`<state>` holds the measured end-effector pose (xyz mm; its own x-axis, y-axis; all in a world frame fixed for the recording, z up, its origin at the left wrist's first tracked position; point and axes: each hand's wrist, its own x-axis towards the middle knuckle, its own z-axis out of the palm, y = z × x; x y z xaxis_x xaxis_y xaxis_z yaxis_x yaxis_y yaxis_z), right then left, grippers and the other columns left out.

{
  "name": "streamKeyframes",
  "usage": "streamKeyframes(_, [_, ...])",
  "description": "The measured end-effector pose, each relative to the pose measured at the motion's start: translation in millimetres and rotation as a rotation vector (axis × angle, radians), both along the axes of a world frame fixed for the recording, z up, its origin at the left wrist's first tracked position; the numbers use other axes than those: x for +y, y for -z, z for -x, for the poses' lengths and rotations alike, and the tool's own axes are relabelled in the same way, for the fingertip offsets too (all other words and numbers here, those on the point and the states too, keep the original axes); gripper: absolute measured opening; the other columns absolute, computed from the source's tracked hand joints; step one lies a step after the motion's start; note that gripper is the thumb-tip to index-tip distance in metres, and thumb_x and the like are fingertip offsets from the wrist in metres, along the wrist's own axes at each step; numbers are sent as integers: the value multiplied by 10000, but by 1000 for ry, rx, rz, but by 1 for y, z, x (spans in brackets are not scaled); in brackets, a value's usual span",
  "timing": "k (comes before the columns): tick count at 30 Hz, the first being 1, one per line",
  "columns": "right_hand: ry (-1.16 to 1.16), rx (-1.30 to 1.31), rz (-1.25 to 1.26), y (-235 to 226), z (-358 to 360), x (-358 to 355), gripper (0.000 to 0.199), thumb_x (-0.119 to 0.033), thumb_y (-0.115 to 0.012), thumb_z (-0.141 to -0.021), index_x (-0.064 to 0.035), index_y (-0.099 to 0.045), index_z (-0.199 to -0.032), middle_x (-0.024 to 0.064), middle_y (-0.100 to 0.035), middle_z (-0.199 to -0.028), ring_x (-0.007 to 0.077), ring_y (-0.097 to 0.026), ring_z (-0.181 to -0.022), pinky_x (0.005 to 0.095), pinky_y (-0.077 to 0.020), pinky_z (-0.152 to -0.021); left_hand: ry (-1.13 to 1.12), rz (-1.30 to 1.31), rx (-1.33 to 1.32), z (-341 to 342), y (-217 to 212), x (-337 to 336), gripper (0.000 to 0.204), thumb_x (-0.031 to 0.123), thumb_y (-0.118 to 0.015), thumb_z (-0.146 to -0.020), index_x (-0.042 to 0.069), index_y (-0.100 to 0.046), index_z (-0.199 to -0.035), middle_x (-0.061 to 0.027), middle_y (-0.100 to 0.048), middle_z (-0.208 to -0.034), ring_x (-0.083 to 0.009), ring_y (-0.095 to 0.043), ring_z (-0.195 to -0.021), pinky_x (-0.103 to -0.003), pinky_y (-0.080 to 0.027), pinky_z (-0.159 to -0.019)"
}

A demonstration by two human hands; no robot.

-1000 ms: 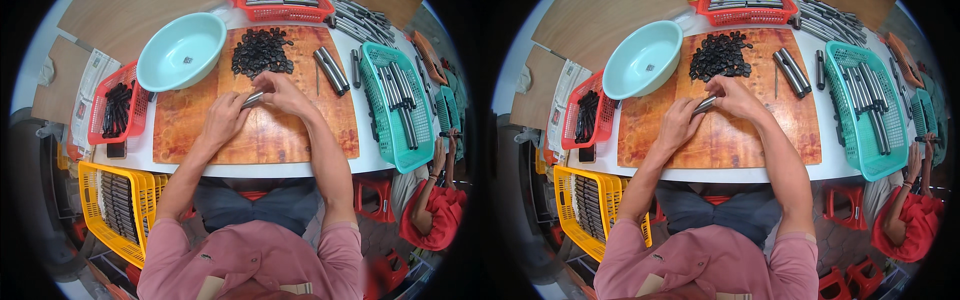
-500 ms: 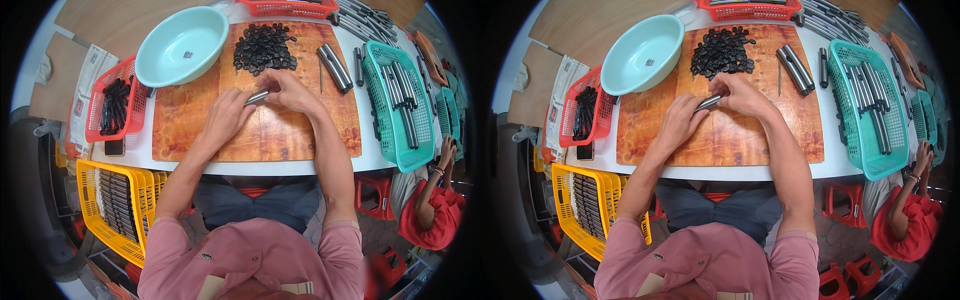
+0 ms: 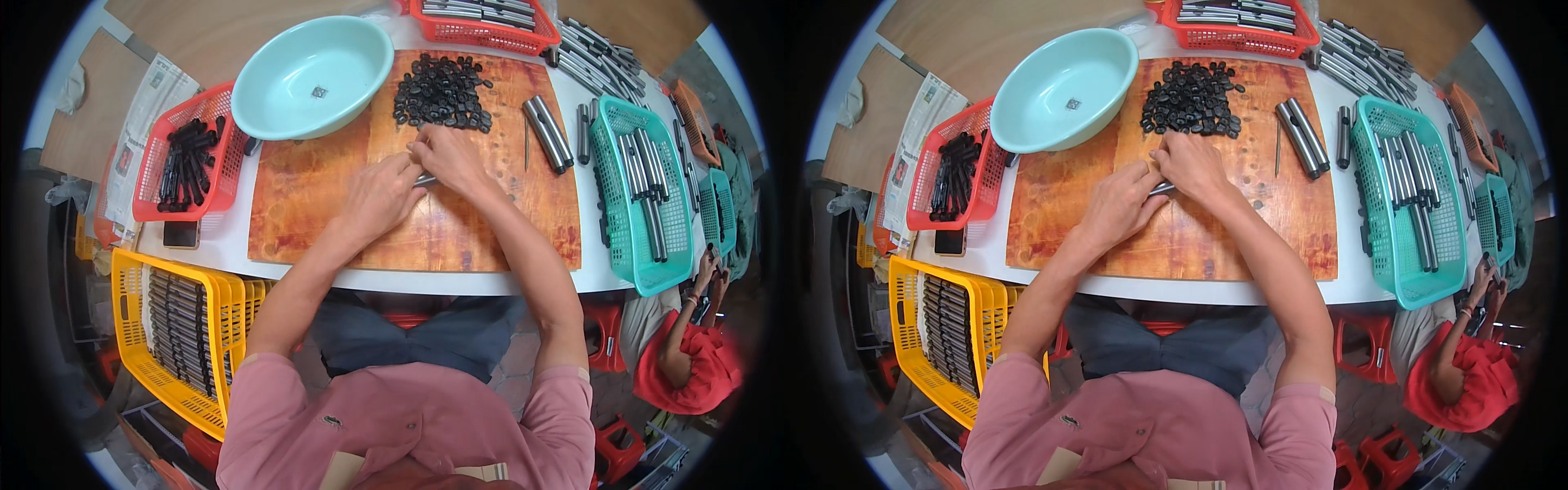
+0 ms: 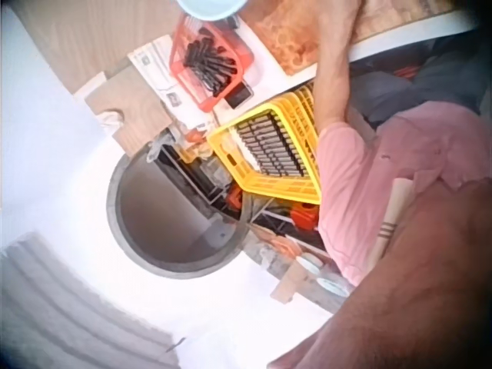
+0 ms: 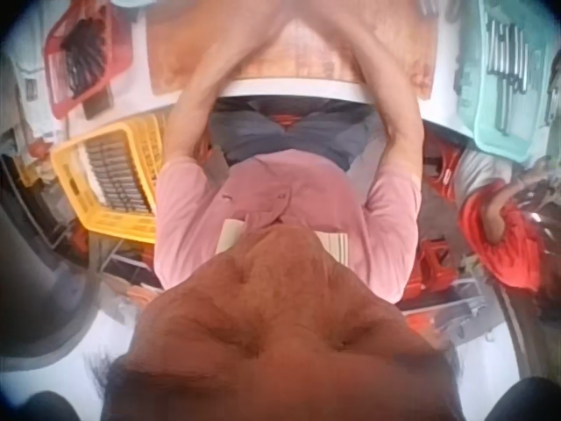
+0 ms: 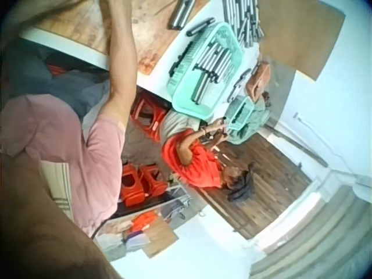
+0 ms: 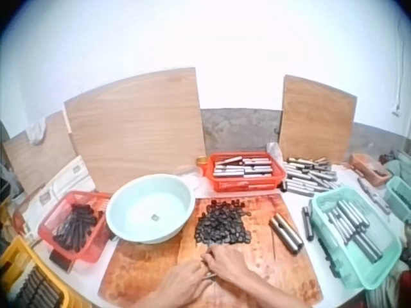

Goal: The person assembles small cylindrical metal parts by inserting black rubber caps into their ends. They pick up a metal cylinder, insert a cap, and place the finished unit into a yellow basket. The process is repeated continuously.

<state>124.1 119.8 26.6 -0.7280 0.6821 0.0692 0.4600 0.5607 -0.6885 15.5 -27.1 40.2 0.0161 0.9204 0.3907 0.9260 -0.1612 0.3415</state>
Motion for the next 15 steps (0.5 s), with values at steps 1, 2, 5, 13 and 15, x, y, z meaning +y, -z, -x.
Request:
streamKeyframes(1, [13, -29, -44, 1, 6, -1, 293, -271, -640, -934, 10, -721, -915, 249, -730, -891, 421, -710, -892, 518, -546, -796, 5, -16, -5, 1, 1, -1, 307, 183, -780, -840, 60, -674, -1101, -118, -606, -929, -336, -648, -876, -439, -527, -728])
streamKeyframes(2, [26, -58, -89, 0, 11, -3, 294, -272, -640, -934, 10, -715, -900, 250, -729, -888, 424, -709, -896, 525, -543, -791, 10, -32, -10, 3, 2, -2, 310, 182, -783, -836, 58, -673, -1097, -115, -609, -933, -335, -650, -877, -436, -529, -728])
streamKeyframes(5, [84, -20, -124, 4, 14, -5, 315, -300, -618, -947, -1, -702, -894, 243, -710, -833, 436, -692, -832, 523, -522, -753, -4, -33, 1, 3, 3, -3, 308, 194, -798, -816, 54, -680, -1065, -116, -596, -909, -322, -649, -860, -436, -525, -717])
streamKeyframes(13, [153, -28, -204, 4, 15, -11, 254, -255, -623, -958, -7, -662, -922, 243, -711, -852, 428, -699, -851, 538, -534, -769, -21, -49, -97, 7, 15, -3, 277, 203, -800, -821, 45, -702, -1025, -106, -584, -894, -302, -622, -850, -414, -498, -735])
streamKeyframes(15, [154, -5, -212, 3, 15, -11, 243, -247, -630, -954, -8, -662, -921, 240, -709, -843, 427, -697, -838, 532, -534, -767, -11, -51, -108, 8, 14, -1, 274, 195, -800, -822, 38, -703, -1025, -106, -578, -889, -301, -616, -849, -416, -494, -734])
